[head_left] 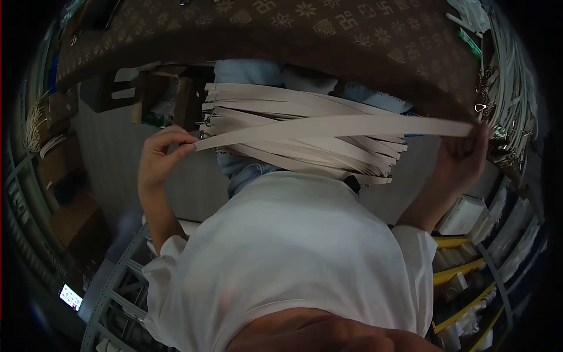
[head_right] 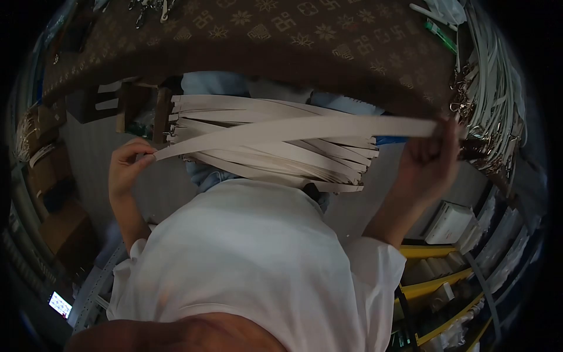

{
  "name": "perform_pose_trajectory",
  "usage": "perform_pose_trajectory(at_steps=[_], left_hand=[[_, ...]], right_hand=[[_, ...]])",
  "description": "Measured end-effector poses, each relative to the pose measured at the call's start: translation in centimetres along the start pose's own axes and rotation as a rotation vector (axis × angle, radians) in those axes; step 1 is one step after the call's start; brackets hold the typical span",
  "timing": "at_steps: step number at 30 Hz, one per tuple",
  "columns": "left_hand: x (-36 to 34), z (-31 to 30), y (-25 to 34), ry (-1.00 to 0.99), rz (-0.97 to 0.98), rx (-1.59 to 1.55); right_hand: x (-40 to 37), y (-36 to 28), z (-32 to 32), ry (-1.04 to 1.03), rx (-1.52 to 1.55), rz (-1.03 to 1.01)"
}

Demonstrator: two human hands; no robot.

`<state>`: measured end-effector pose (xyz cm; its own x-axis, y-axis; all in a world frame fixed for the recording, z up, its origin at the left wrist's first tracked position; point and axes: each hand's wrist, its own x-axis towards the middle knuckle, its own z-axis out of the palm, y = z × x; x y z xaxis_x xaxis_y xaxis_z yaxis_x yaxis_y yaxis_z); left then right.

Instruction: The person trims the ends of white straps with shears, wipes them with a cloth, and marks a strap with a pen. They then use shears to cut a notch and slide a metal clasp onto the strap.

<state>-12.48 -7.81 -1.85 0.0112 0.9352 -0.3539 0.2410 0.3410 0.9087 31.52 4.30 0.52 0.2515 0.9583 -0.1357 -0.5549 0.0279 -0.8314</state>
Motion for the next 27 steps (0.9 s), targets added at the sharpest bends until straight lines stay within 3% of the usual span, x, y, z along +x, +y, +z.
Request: perform_pose_trajectory(at_steps=[2, 4, 6, 8, 9, 11, 12, 15, 17, 18, 20, 21, 23, 27], left_hand=[[0.5, 0.0, 0.3, -0.176, -0.017, 0.174], [1.1, 0.8, 0.1, -0.244, -0.050, 0.236], [1.6, 1.7, -0.1, -0.293, -0.062, 0.327], [2.4, 2.2, -0.6, -0.347, 0.127, 0.528], [2.9, 2.2, 0.1, -0.323, 0.149, 0.559], [3.6, 2.9, 1.3, -0.186, 0.335, 0.770], [4.4, 3.3, 2.5, -0.171, 0.345, 0.787], [8.7, 4.4, 7.2, 0.247, 0.499, 0.627], [12.2, 5.2, 9.8, 0.476, 0.644, 0.585], [14.1, 5.5, 10.9, 0.559, 0.727, 0.592], [18.7, 5.3, 12.4, 0.698, 0.993, 0.852], [20.9, 5.0, 12.8, 0.706, 1.007, 0.849], [25.2, 4.7, 12.7, 0.856, 0.935, 1.349], [28.3, 3.6, 12.7, 0.734, 0.834, 1.090]], right_hand=[[-3.3, 0.5, -3.1, 0.233, -0.171, 0.084], [-6.1, 1.0, -6.0, 0.320, -0.191, 0.248], [-8.9, 1.8, -8.5, 0.431, -0.414, 0.341], [-10.3, 1.5, -9.7, 0.439, -0.720, 0.682], [-10.4, 1.6, -9.7, 0.416, -0.689, 0.662], [-10.2, 1.6, -9.3, 0.139, -1.276, 0.609], [-9.5, 1.6, -8.4, 0.130, -1.259, 0.593], [-7.0, 2.4, -4.8, 0.092, -0.998, 0.441], [-5.5, 3.4, -2.4, -0.114, -0.973, 0.191], [-5.0, 3.8, -1.0, -0.115, -0.969, 0.170], [-4.7, 4.5, 1.9, -0.285, -0.901, 0.139], [-4.6, 4.8, 2.8, -0.284, -0.900, 0.124], [-4.6, 5.1, 4.1, -0.561, -1.003, -0.013], [-4.7, 6.2, 5.1, -0.663, -0.875, -0.153]])
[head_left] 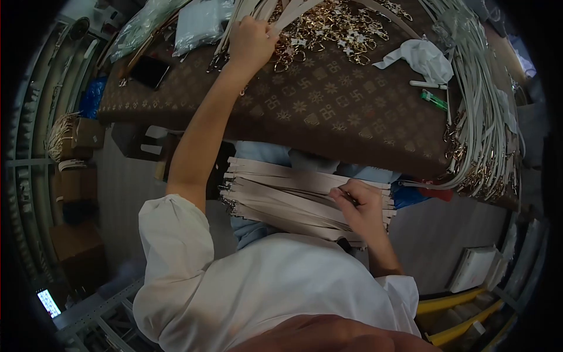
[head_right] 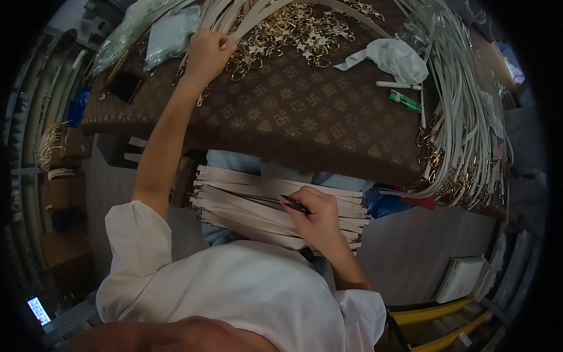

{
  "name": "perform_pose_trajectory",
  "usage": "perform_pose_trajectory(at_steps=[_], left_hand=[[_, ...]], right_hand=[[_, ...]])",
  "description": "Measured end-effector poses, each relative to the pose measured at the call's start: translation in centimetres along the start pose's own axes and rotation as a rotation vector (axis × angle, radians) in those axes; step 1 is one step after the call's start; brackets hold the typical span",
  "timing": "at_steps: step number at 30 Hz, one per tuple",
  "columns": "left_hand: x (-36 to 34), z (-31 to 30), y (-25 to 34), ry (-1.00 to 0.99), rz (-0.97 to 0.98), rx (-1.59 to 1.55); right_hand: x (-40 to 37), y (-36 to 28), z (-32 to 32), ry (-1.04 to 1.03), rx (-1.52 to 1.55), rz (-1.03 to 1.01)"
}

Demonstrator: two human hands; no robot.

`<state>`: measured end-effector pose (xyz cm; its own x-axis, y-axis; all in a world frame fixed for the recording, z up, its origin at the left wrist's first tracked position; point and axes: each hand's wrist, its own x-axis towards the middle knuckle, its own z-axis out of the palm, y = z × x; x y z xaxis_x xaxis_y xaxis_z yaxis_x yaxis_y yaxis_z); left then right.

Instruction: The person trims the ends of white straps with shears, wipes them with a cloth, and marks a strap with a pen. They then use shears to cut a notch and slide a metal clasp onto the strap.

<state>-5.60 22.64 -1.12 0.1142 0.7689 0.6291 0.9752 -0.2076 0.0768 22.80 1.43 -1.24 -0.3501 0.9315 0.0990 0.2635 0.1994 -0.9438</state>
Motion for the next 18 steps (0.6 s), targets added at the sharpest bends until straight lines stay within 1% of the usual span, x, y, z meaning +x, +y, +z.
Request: perform_pose_trajectory(at_steps=[1, 3, 4, 5, 6, 8, 9, 10, 11, 12, 13, 14, 15, 17, 18], left_hand=[[0.1, -0.6, 0.1, 0.000, 0.010, -0.007], [-0.2, -1.8, 0.8, -0.048, -0.062, -0.218], [-0.5, -4.2, 3.1, -0.148, -0.217, -0.383], [-1.6, -5.9, 4.8, -0.235, -0.311, -0.578], [-3.0, -7.2, 6.4, -0.321, -0.406, -0.772], [-6.3, -9.3, 9.5, -0.511, -0.588, -1.275], [-8.2, -10.2, 10.8, -0.556, -0.649, -1.308], [-9.9, -10.7, 11.8, -0.599, -0.708, -1.339], [-11.2, -11.2, 12.5, -0.626, -0.712, -1.357], [-12.4, -11.5, 12.9, -0.654, -0.720, -1.374], [-13.6, -11.6, 13.0, -0.683, -0.678, -1.302], [-14.2, -11.9, 12.9, -0.693, -0.700, -1.304], [-14.9, -12.1, 12.9, -0.675, -0.721, -1.327], [-15.9, -12.7, 12.9, -0.649, -0.774, -1.348], [-16.0, -13.1, 13.0, -0.650, -0.826, -1.421]], right_hand=[[0.1, 0.2, 0.0, 0.014, 0.021, 0.000], [0.6, 0.4, 0.0, 0.028, 0.040, 0.010], [1.1, 0.4, 0.0, 0.101, 0.176, 0.138], [1.6, 0.3, 0.1, 0.171, 0.311, 0.270], [2.5, -0.3, 0.1, 0.171, 0.309, 0.285], [4.4, -2.0, 0.4, 0.254, 0.409, 0.283], [4.9, -2.0, 1.0, 0.255, 0.408, 0.300], [5.4, -1.9, 1.7, 0.231, 0.486, 0.257], [5.7, -1.8, 2.2, 0.206, 0.564, 0.216], [5.8, -1.5, 2.4, 0.205, 0.566, 0.237], [6.0, -1.3, 2.7, 0.089, 0.551, 0.273], [6.0, -1.0, 3.0, -0.031, 0.536, 0.309], [6.1, -0.8, 3.2, -0.043, 0.537, 0.330], [6.4, -0.7, 3.7, -0.047, 0.664, 0.370], [6.5, -0.8, 3.7, -0.062, 0.662, 0.386]])
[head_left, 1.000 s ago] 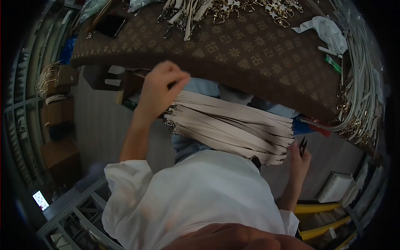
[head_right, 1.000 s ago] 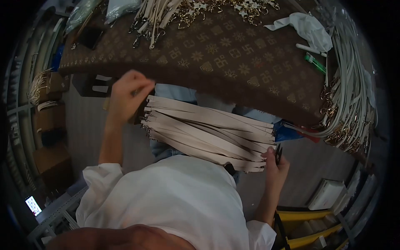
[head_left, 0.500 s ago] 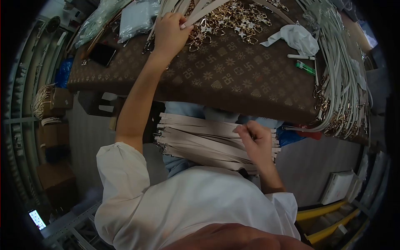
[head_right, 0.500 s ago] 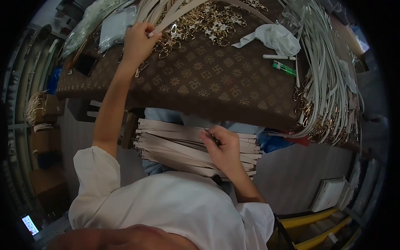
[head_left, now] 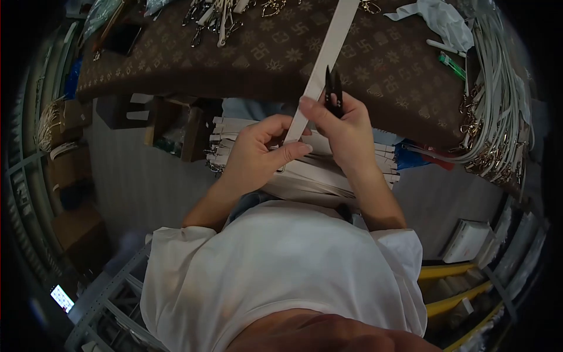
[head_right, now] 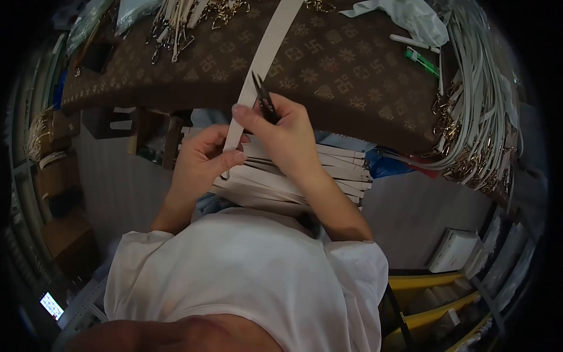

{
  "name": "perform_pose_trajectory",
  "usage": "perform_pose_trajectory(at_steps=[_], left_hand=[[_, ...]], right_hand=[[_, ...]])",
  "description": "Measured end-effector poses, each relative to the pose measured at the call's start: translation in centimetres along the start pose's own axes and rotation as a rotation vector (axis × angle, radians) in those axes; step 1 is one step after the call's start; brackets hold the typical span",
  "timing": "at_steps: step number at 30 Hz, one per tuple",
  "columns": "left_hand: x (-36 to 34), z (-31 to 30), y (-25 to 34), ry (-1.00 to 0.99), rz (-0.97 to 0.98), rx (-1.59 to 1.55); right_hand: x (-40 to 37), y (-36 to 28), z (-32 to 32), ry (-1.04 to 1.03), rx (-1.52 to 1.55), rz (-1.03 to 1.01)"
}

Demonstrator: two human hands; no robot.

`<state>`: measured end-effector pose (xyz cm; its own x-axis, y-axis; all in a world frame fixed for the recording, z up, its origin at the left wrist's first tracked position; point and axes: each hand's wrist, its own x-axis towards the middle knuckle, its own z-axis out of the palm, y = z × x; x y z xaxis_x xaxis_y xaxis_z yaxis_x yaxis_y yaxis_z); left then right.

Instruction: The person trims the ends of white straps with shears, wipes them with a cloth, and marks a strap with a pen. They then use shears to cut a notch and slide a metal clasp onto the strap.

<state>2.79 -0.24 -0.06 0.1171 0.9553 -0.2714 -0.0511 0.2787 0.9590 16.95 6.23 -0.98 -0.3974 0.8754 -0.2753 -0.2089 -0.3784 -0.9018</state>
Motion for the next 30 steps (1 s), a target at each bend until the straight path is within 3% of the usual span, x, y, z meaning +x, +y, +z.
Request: perform_pose_trajectory(at_steps=[2, 8, 13, 16, 18, 19, 21, 24, 30], left_hand=[[-0.5, -0.1, 0.3, -0.004, -0.030, -0.094], [-0.8, -0.2, 0.2, -0.065, -0.007, -0.050], [-0.6, -0.4, -0.3, -0.072, -0.024, -0.306], [-0.6, -0.5, -0.4, -0.029, -0.040, -0.294], [-0.5, -0.7, -0.6, -0.011, -0.032, -0.296], [-0.4, -0.8, -0.7, 0.003, -0.022, -0.293], [-0.3, -0.9, -0.7, 0.012, -0.005, -0.280], [-0.1, -0.9, -0.7, 0.014, 0.022, -0.258], [0.0, -0.7, -0.9, 0.002, 0.061, -0.261]], right_hand=[[0.3, -0.3, -0.2, 0.108, 0.117, 0.053], [0.2, -0.1, -0.3, 0.108, 0.146, 0.046], [-0.3, 0.1, -0.5, 0.100, 0.152, 0.036], [-0.7, 0.2, 0.0, 0.207, -0.115, -0.015], [-1.1, 0.5, 0.3, 0.332, -0.418, -0.405], [-1.4, 0.5, 0.0, 0.329, -0.420, -0.401], [-2.3, 0.4, -1.2, 0.239, -0.783, -0.626], [-3.4, 0.6, -1.9, 0.124, -0.991, -0.686], [-3.4, 0.7, -2.0, 0.064, -1.104, -0.811]])
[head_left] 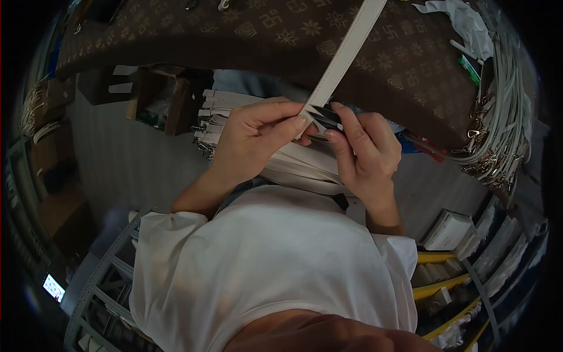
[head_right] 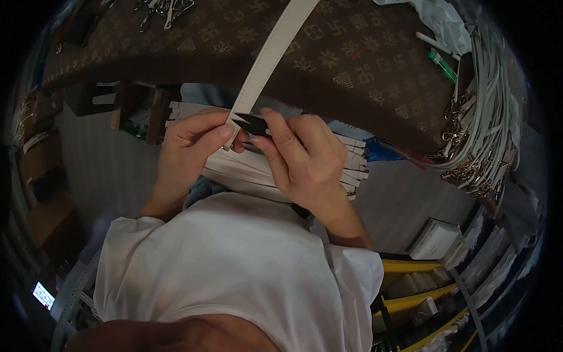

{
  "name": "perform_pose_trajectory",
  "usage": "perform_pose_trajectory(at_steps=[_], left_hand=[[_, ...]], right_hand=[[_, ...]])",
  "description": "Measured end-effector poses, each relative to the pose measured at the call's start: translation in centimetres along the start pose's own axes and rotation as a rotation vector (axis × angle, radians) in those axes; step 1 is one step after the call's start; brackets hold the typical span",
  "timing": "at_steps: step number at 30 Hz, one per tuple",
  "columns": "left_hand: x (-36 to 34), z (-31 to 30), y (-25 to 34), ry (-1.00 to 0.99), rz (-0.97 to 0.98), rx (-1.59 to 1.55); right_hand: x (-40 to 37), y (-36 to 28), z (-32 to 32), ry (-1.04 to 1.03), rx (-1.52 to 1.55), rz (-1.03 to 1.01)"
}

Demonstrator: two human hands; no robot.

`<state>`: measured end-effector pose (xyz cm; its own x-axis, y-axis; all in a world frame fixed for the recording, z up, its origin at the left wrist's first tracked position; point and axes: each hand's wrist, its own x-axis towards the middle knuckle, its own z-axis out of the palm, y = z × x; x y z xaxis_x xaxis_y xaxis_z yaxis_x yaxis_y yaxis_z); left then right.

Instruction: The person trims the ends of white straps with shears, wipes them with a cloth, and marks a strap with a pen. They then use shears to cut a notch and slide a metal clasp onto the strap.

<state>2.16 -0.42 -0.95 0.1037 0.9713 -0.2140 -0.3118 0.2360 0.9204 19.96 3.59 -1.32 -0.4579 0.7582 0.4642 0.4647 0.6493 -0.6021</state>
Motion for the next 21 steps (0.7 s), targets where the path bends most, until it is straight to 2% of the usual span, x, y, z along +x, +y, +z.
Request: perform_pose_trajectory(at_steps=[21], left_hand=[[0.12, -0.20, 0.16, -0.022, -0.030, -0.025]], right_hand=[[0.17, 0.23, 0.32, -0.013, -0.091, -0.070]])
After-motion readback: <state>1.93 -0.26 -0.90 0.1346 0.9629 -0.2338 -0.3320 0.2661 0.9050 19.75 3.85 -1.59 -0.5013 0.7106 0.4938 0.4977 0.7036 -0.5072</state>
